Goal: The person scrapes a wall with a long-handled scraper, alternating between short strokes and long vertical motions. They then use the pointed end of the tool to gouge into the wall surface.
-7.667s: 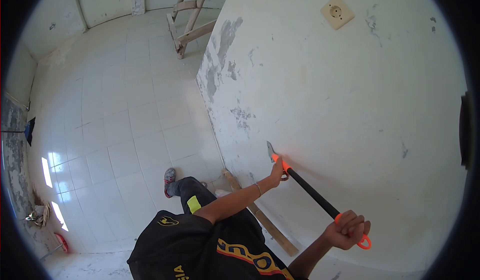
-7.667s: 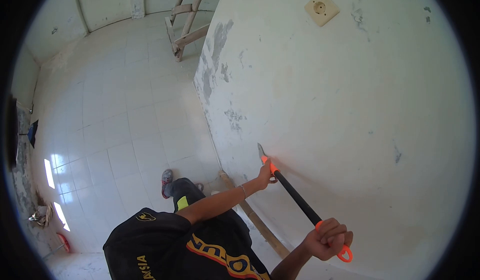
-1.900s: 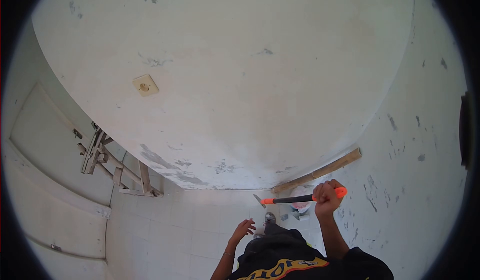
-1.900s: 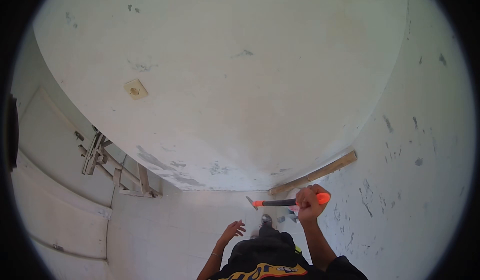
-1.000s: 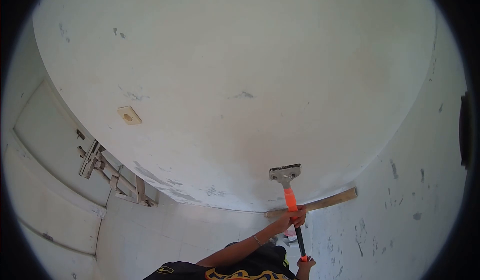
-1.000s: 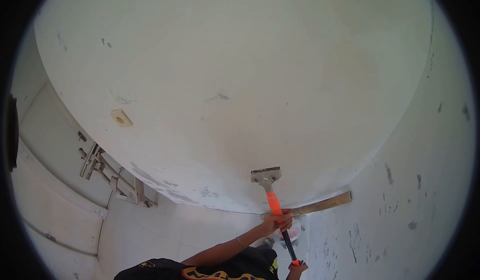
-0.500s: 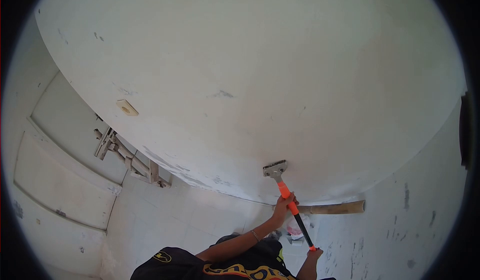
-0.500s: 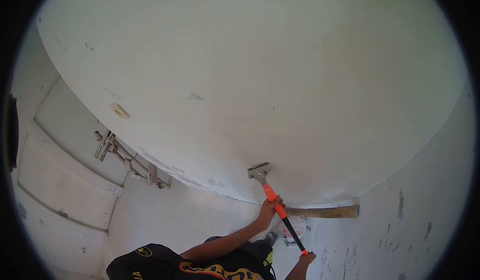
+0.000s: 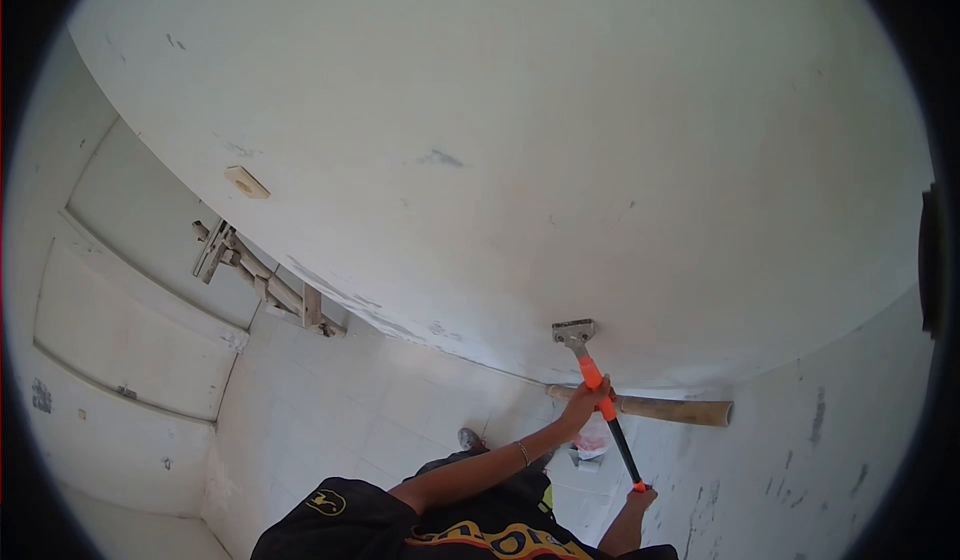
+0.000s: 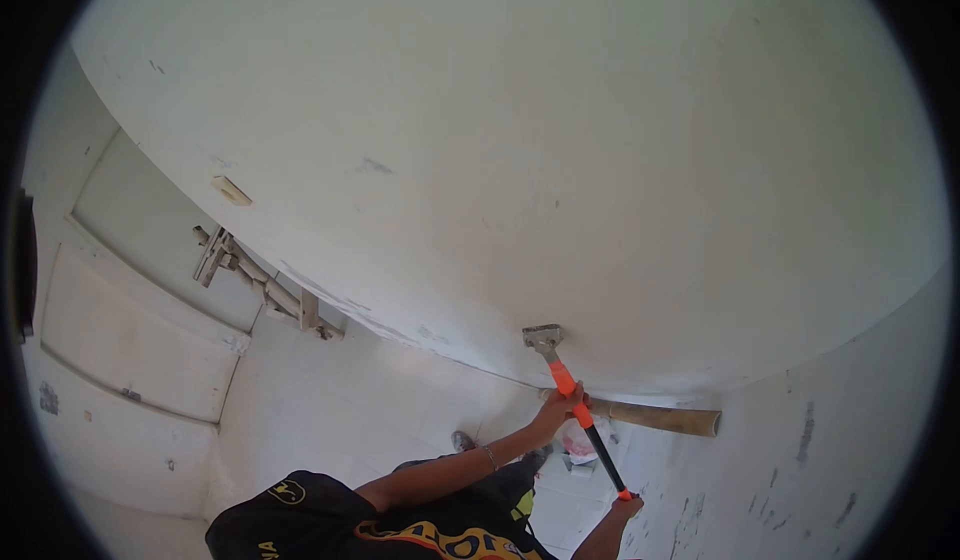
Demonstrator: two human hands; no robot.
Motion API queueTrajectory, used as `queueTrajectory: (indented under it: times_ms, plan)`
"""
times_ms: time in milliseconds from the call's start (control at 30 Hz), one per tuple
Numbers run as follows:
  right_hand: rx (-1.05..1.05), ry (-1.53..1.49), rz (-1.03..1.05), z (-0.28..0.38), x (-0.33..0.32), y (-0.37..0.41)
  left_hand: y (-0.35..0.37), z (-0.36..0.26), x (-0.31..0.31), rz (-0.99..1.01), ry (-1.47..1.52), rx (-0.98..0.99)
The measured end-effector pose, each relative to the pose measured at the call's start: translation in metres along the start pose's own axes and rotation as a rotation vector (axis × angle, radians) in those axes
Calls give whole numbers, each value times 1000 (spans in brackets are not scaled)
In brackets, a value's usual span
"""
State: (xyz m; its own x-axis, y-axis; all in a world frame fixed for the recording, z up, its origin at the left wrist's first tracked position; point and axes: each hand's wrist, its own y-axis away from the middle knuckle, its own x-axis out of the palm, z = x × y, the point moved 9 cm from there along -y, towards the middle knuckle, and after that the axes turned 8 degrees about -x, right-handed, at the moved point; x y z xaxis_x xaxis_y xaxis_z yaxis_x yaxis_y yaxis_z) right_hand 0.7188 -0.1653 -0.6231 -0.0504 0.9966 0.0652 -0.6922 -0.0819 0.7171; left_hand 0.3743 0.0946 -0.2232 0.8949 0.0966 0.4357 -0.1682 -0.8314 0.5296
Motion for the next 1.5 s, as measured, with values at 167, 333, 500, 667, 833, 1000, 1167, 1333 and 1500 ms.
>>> queueTrajectory:
  times_ms: [167,333,500,667,833,1000,1167,1333,1500]
  plan:
    - [-53,-32,126,-35,60,12,1,-34,-14,43,49,180]
    - [6,-150,-59,-4,33,36,-4,-15,-3,53,-4,212]
    - [-12,-72,-16,-57,0,-45,-7,6,3,83,-102,73]
    - [54,-130,145,-38,69,1,0,-36,-5,5,-71,253]
    - [-25,-188,-115,8,32,-3,-13,18,11,62,-155,-12]
    - [32,-196,112,-19,93,6,-6,-19,-14,-45,-93,142]
    - [-4,-205,-20,23,64,24,-15,-2,-5,24,-72,123]
    - [32,-175,-21,21,65,17,-29,16,-21,139,-23,175]
    - [150,-171,159,6,96,51,-12,-24,-41,76,-132,164]
